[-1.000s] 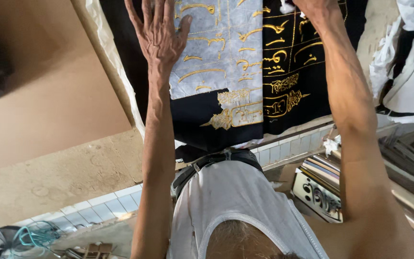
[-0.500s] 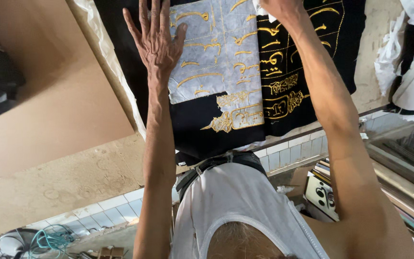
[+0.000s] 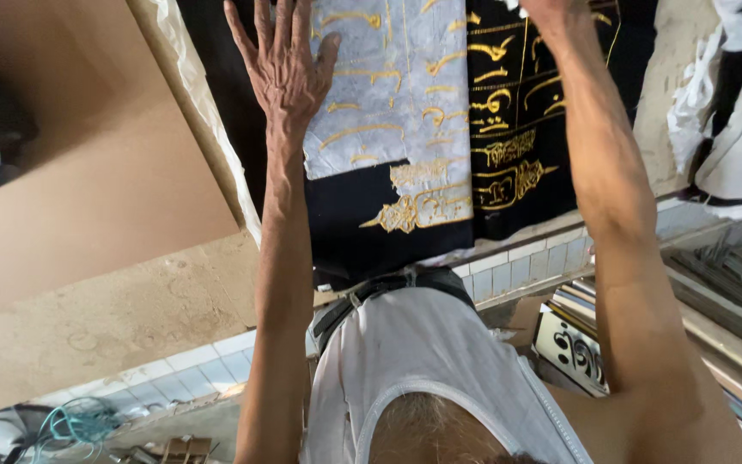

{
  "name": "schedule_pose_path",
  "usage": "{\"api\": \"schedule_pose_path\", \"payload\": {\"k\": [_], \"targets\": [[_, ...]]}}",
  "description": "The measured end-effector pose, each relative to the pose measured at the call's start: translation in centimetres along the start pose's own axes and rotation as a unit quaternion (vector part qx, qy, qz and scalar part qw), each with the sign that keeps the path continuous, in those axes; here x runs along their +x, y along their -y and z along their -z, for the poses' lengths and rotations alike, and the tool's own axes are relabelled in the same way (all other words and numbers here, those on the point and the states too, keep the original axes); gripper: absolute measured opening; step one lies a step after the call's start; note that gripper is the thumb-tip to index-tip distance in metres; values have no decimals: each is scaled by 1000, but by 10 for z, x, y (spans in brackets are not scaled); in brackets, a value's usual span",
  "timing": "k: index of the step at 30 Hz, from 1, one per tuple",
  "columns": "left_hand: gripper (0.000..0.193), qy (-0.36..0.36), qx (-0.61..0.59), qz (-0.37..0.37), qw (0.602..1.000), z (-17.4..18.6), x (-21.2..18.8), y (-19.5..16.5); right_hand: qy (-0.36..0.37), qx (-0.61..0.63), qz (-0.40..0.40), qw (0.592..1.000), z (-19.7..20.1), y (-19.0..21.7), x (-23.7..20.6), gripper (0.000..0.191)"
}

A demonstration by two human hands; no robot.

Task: The person peels a translucent transfer paper with gold Arabic calligraphy off a black fabric surface on a workbench. They repeatedly lift, smooth, and remove sections of the paper by hand, leaving the gold design adhered to the fabric. The person handles the fabric and paper throughout, occasionally repositioning the material on the table.

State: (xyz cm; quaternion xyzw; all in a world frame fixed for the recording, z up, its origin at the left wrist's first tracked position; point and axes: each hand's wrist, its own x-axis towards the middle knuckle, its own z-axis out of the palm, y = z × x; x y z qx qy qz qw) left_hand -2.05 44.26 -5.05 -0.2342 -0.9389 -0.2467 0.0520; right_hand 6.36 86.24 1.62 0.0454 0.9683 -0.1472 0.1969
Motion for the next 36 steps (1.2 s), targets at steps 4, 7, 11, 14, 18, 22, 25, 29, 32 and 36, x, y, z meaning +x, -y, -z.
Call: {"api": "schedule_pose_path", "payload": {"k": [4,7,11,14,18,22,25,29,32,36], "targets": [[68,20,-11,7,1000,4,-27,-3,-84,40,-27,995,1,-35,-24,31],[71,10,-17,-11,1000,18,-80,-16,-189,408,-46,892,-22,-69,-134,13],[73,25,-63,26,997,53,-189,-40,-175,209,-373,887,-86,-96,-323,17],[77,50,-85,44,994,72,-265,-53,-106,-166,-454,869,-127,-102,-410,24],[84,44,-121,87,988,76,-325,-51,-318,-48,-390,863,-133,-79,-405,22],[93,17,-160,110,981,75,-356,-46,-342,412,-52,843,-140,22,-320,24],[101,12,-178,113,977,78,-370,-42,-155,487,25,859,-173,135,-245,24],[91,-10,-175,109,978,75,-381,-35,-95,195,304,928,-203,252,-208,53],[77,-45,-160,139,976,67,-385,-25,-90,82,354,927,-200,312,-203,64],[66,-82,-182,144,969,56,-391,-25,-107,37,362,925,-201,325,-210,73]]}}
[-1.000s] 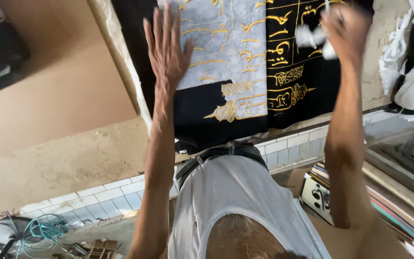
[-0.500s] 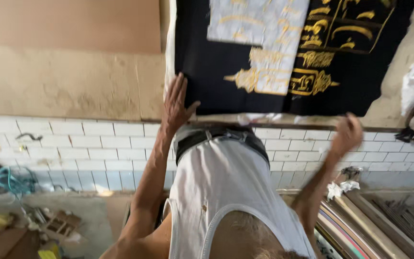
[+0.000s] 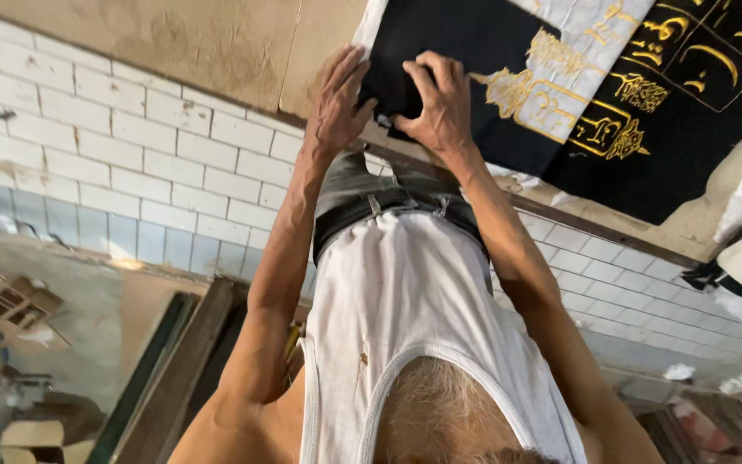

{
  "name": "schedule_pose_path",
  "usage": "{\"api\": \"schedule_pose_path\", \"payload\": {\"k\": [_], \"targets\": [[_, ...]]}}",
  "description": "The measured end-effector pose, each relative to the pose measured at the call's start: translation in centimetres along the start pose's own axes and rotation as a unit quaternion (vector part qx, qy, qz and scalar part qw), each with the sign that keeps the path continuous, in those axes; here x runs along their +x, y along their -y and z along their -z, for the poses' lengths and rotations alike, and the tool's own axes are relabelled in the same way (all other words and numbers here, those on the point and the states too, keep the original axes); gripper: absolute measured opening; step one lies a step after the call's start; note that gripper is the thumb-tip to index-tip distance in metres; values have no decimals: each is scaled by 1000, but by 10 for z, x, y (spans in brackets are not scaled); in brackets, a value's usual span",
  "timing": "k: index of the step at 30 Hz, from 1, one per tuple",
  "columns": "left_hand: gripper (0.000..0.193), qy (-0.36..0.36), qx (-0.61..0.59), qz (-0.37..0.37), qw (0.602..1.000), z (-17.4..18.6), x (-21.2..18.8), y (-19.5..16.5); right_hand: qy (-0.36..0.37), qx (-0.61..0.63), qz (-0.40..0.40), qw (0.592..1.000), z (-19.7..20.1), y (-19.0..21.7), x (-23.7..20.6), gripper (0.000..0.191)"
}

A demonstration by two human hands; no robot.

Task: The person peels a translucent transfer paper with gold Arabic calligraphy off a black fabric surface on a workbench. They repeatedly lift, smooth, and remove sections of the paper by hand, leaving the gold design adhered to the fabric. The person handles the fabric and paper throughout, occasionally repositioning the material on the table.

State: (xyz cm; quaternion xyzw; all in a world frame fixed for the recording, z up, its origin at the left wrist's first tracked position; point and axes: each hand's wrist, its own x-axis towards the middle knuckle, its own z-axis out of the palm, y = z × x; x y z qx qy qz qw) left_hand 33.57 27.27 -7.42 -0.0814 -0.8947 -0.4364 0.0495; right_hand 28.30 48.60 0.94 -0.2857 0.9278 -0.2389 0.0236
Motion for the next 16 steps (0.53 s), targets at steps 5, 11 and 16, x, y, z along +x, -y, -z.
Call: {"api": "schedule_pose_path", "payload": {"k": [5,11,16], "targets": [[67,25,-5,-5,1000,7,-5,0,3,-14,17,1000,-5,1,-9,82],[63,8,-13,1,1000,13,-3,-6,-34,-1,12,999,-20,-7,-29,54],[68,24,-11,-6,1000,20,4,-33,-66,-7,12,998,-46,-22,-47,35]]}}
